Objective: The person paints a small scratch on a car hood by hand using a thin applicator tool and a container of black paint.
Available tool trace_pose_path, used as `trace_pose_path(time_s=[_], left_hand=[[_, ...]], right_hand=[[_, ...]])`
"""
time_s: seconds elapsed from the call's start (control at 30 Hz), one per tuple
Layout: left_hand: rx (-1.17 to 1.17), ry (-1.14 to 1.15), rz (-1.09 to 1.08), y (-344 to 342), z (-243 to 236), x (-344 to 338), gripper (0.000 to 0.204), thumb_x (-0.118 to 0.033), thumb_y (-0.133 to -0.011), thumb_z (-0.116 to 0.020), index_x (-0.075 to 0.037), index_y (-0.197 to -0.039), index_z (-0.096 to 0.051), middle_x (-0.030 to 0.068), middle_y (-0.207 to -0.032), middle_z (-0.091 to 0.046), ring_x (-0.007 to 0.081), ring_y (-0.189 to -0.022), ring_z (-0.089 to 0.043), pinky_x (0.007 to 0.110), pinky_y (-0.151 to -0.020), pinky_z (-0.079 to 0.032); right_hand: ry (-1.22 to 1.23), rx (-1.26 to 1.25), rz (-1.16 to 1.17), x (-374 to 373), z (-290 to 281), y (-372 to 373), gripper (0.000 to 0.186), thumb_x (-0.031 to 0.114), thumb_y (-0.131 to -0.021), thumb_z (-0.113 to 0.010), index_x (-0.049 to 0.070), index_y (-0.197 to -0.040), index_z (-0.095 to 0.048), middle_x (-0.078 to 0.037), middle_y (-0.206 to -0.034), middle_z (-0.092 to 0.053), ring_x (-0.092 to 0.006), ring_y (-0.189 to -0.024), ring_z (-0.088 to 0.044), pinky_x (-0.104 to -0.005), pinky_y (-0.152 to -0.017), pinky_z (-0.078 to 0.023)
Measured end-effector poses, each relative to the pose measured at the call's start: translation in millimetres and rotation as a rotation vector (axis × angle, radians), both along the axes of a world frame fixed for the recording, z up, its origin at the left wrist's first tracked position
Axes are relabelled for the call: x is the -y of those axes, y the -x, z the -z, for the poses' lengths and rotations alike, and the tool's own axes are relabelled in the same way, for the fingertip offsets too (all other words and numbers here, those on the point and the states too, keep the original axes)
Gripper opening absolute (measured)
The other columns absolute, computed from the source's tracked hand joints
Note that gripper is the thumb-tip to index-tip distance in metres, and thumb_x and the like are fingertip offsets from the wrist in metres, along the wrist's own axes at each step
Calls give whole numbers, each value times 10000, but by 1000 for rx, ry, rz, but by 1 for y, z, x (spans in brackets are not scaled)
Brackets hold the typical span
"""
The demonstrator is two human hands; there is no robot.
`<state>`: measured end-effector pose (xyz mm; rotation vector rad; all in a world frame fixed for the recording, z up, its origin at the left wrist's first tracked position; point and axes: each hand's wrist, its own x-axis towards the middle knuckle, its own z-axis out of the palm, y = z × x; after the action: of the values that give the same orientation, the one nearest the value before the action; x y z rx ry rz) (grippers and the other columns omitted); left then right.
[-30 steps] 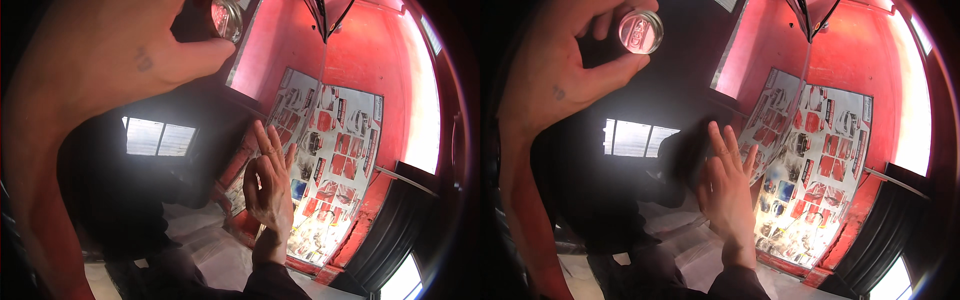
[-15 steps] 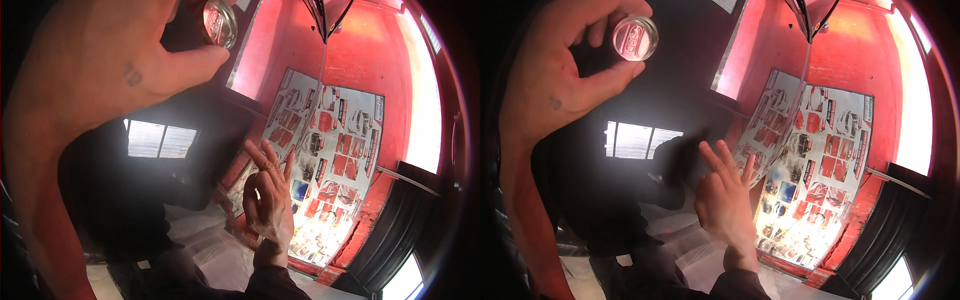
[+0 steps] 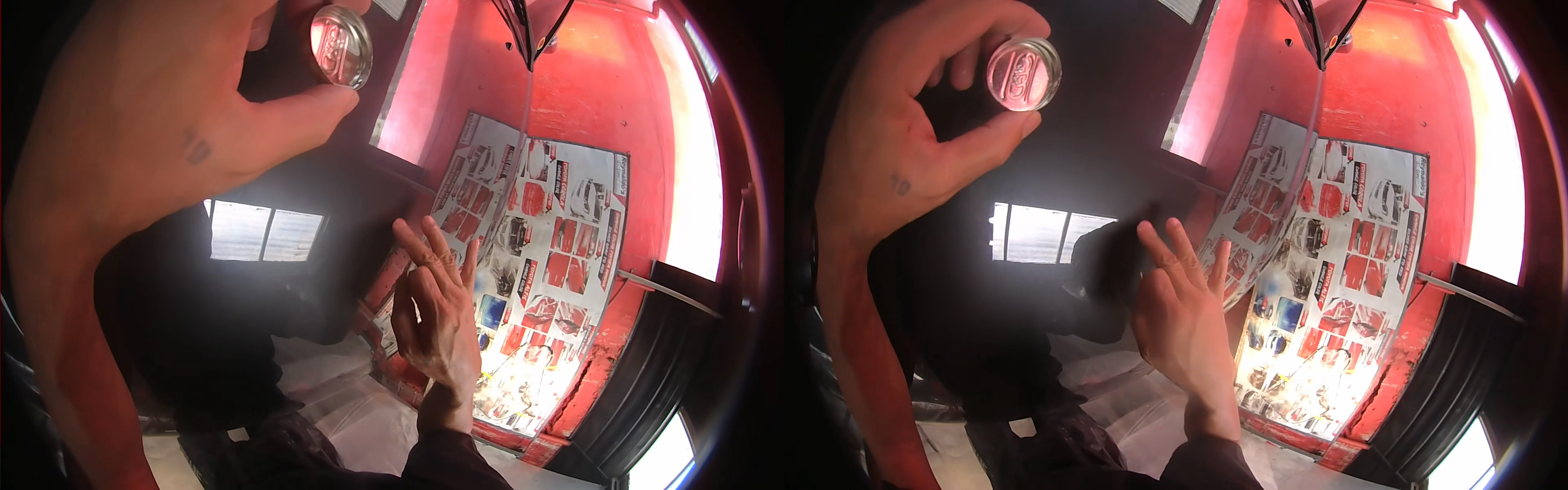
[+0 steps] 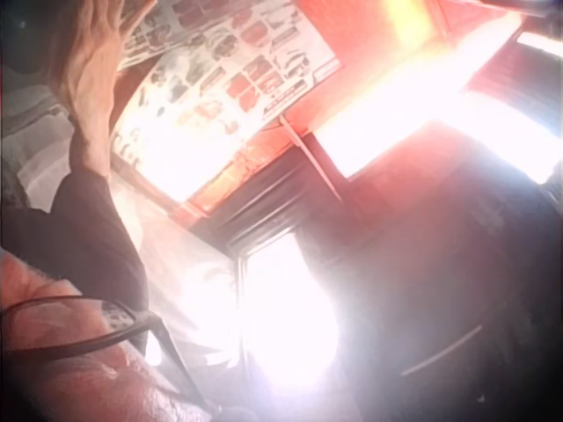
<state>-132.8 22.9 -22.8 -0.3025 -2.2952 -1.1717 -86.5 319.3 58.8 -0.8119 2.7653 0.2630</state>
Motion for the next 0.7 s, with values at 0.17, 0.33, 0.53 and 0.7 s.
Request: trace_pose_path(time_s=[0.17, 0.33, 0.53, 0.7], left_hand=[[13, 14, 13, 3, -8, 1, 453, -72, -670, -778, -77, -1113, -683, -8, -854, -552, 131, -746, -462, 289, -677, -351], [28, 27, 31, 7, -18, 2, 465, -71, -667, -778, -80, -1123, -684, -13, -857, -549, 125, -748, -456, 285, -679, -345], [62, -12, 23, 5, -23, -3, 460, -55, -675, -757, -72, -1128, -681, -4, -885, -563, 127, -757, -463, 283, -686, -349], [47, -3, 43, 5, -25, 1, 460, -38, -677, -746, -67, -1132, -683, 1, -899, -568, 126, -755, -466, 280, -687, -356]], right_hand=[[31, 57, 30, -6, -8, -11, 100, 48, -805, -649, 32, -884, -591, -116, -1571, -470, -332, -1531, -325, -714, -1196, -142], [240, 163, 93, -18, -12, -28, 126, 16, -795, -624, 22, -898, -550, -171, -1548, -484, -395, -1496, -374, -699, -1195, -153], [416, 108, 256, -24, -17, -42, 74, -41, -860, -569, 14, -880, -524, -175, -1467, -572, -377, -1463, -437, -606, -1218, -241], [440, 40, 252, -27, -14, -34, 89, -36, -863, -570, 24, -906, -520, -201, -1478, -552, -403, -1463, -426, -608, -1217, -237]])
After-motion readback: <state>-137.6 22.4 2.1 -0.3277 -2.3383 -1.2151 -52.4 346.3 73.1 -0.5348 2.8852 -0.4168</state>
